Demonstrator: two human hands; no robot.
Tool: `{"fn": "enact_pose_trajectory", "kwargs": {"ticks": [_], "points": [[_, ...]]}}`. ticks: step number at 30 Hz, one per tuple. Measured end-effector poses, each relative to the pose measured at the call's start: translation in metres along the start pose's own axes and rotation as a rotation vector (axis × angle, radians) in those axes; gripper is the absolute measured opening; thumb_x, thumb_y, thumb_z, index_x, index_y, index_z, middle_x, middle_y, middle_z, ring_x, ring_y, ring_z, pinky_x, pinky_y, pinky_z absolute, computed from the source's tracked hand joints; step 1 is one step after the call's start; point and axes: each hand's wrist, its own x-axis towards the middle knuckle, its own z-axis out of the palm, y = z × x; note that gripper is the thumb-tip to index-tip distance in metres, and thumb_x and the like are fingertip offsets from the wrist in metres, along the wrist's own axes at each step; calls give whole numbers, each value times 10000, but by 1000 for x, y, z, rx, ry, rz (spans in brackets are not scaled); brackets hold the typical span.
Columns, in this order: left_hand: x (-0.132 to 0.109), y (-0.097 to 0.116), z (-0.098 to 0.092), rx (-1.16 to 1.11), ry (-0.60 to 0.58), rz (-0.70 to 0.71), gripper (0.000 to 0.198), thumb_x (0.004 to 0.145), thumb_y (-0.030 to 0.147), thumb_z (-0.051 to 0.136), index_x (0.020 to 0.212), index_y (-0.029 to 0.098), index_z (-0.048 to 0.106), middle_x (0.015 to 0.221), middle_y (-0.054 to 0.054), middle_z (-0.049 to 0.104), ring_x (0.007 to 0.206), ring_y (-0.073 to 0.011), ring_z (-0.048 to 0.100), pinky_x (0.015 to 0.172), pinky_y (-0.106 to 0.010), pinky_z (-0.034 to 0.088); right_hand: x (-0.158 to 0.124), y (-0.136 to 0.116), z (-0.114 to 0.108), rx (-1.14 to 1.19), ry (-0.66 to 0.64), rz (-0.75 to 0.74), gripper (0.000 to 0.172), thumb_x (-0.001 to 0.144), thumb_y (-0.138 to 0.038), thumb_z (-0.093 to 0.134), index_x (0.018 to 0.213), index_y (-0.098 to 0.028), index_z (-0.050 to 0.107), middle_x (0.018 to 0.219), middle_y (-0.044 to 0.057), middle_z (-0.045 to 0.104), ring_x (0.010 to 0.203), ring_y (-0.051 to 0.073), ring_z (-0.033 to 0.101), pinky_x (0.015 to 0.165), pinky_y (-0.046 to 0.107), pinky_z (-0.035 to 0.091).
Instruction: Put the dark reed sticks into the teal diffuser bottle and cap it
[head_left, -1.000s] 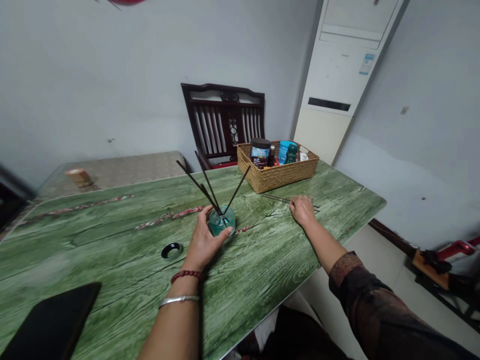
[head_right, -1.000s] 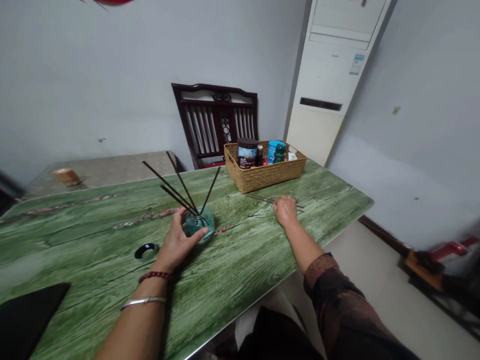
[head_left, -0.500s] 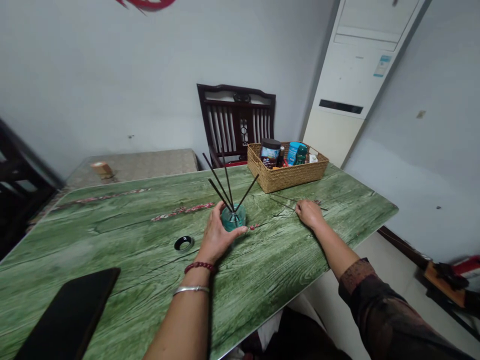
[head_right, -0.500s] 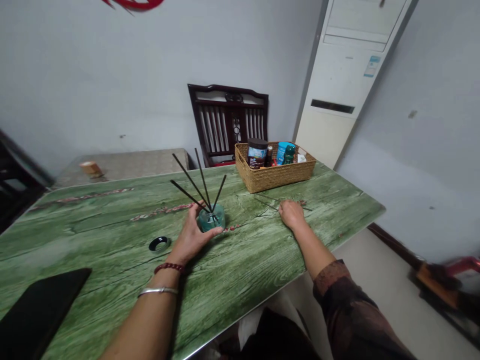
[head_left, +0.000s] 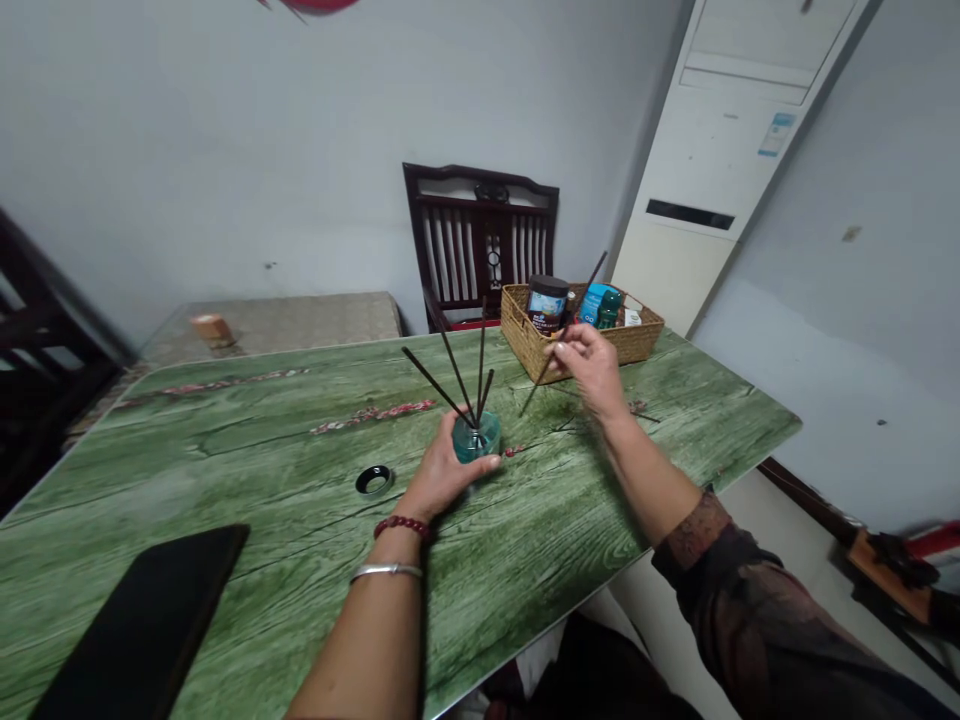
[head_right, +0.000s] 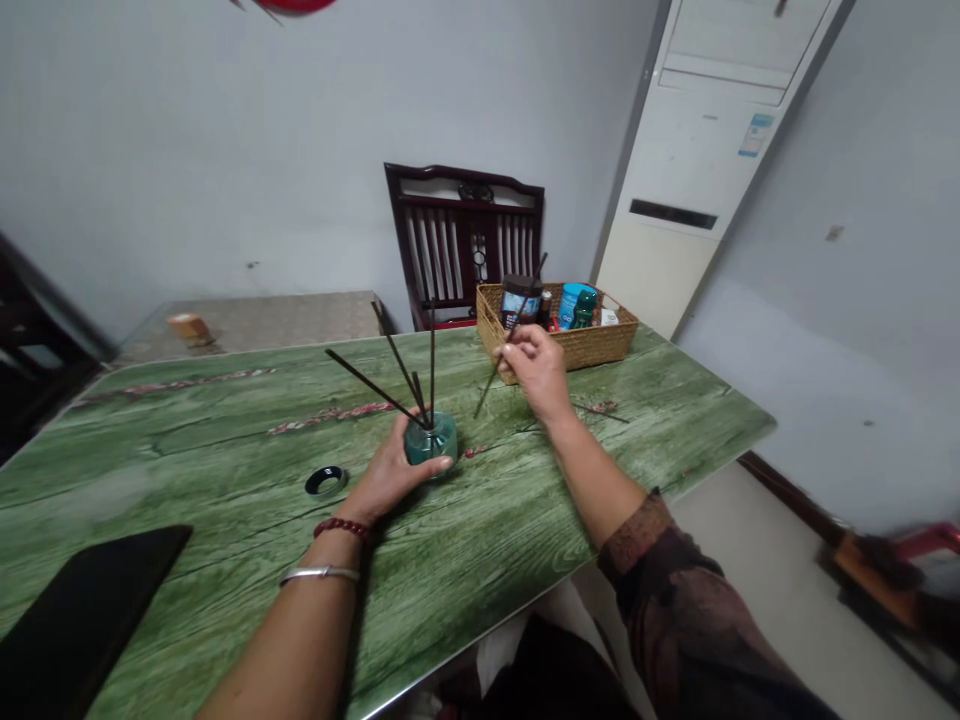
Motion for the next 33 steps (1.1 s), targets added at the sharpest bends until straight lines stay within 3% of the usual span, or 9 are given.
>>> {"fn": "enact_pose_trajectory", "kwargs": {"ticks": [6, 11, 17, 19, 21, 24, 28, 30, 33], "points": [[2, -2, 4, 31, 69, 6, 770, 691, 516, 773, 1313, 202, 447, 1245, -114, 628, 1144, -303, 621, 1006, -478, 485, 1, -7, 53, 101, -116, -23, 251, 801, -408, 681, 872, -222, 528, 797, -30, 640, 695, 107, 640, 613, 218, 523], [3, -3, 4, 22, 65, 26, 739, 700, 515, 769, 1293, 197, 464, 1213, -113, 643, 1115, -305, 630, 986, -484, 489, -3, 9, 66, 30, -148, -23, 155, 802, -322, 641, 857, -223, 535, 726, -44, 637, 653, 117, 632, 605, 231, 515], [3, -2, 3, 30, 61, 30, 744, 693, 520, 769, 1287, 186, 470, 1188, -113, 653, 1094, -309, 633, 960, -478, 498, -18, 24, 72, -286, -252, -8, 78, 801, -246, 653, 867, -217, 624, 743, -44, 657, 687, 126, 628, 689, 252, 494], [3, -1, 2, 35, 62, 23, 751, 686, 528, 771, 1284, 185, 473, 1182, -115, 654, 1089, -314, 634, 956, -480, 498, -23, 29, 60, -374, -259, -41, 118, 815, -263, 659, 922, -215, 664, 816, -23, 692, 717, 134, 637, 726, 264, 495], [3, -1, 2, 37, 56, 14, 742, 685, 535, 769, 1277, 192, 481, 1176, -115, 657, 1085, -316, 637, 954, -482, 496, -25, 36, 34, -469, -192, -85, 145, 841, -272, 632, 961, -210, 685, 882, 1, 716, 752, 147, 647, 763, 276, 497], [4, -2, 2, 29, 41, -4, 721, 687, 543, 764, 1257, 192, 498, 1160, -120, 661, 1074, -319, 641, 940, -476, 502, -26, 54, -26, -694, -31, -105, 163, 866, -233, 563, 945, -197, 701, 935, 40, 727, 859, 186, 654, 838, 301, 488], [6, -3, 3, 47, 58, -7, 734, 671, 566, 765, 1243, 181, 513, 1151, -132, 659, 1068, -327, 638, 935, -477, 498, -34, 81, -98, -1108, 47, 87, 271, 893, -171, 496, 1034, -156, 727, 1031, 113, 721, 992, 234, 626, 940, 335, 443], [6, -3, 2, 56, 53, -10, 732, 672, 577, 762, 1237, 180, 519, 1137, -131, 662, 1055, -327, 640, 916, -474, 504, -41, 92, -114, -1257, -10, 187, 319, 929, -189, 483, 1140, -156, 719, 1118, 131, 703, 1067, 244, 599, 976, 337, 413], [5, -2, 2, 46, 35, -14, 713, 685, 582, 752, 1228, 181, 523, 1121, -125, 667, 1041, -320, 643, 893, -464, 513, -49, 102, -115, -1402, -143, 277, 355, 966, -263, 499, 1268, -195, 673, 1270, 133, 645, 1176, 266, 538, 997, 361, 380]]}}
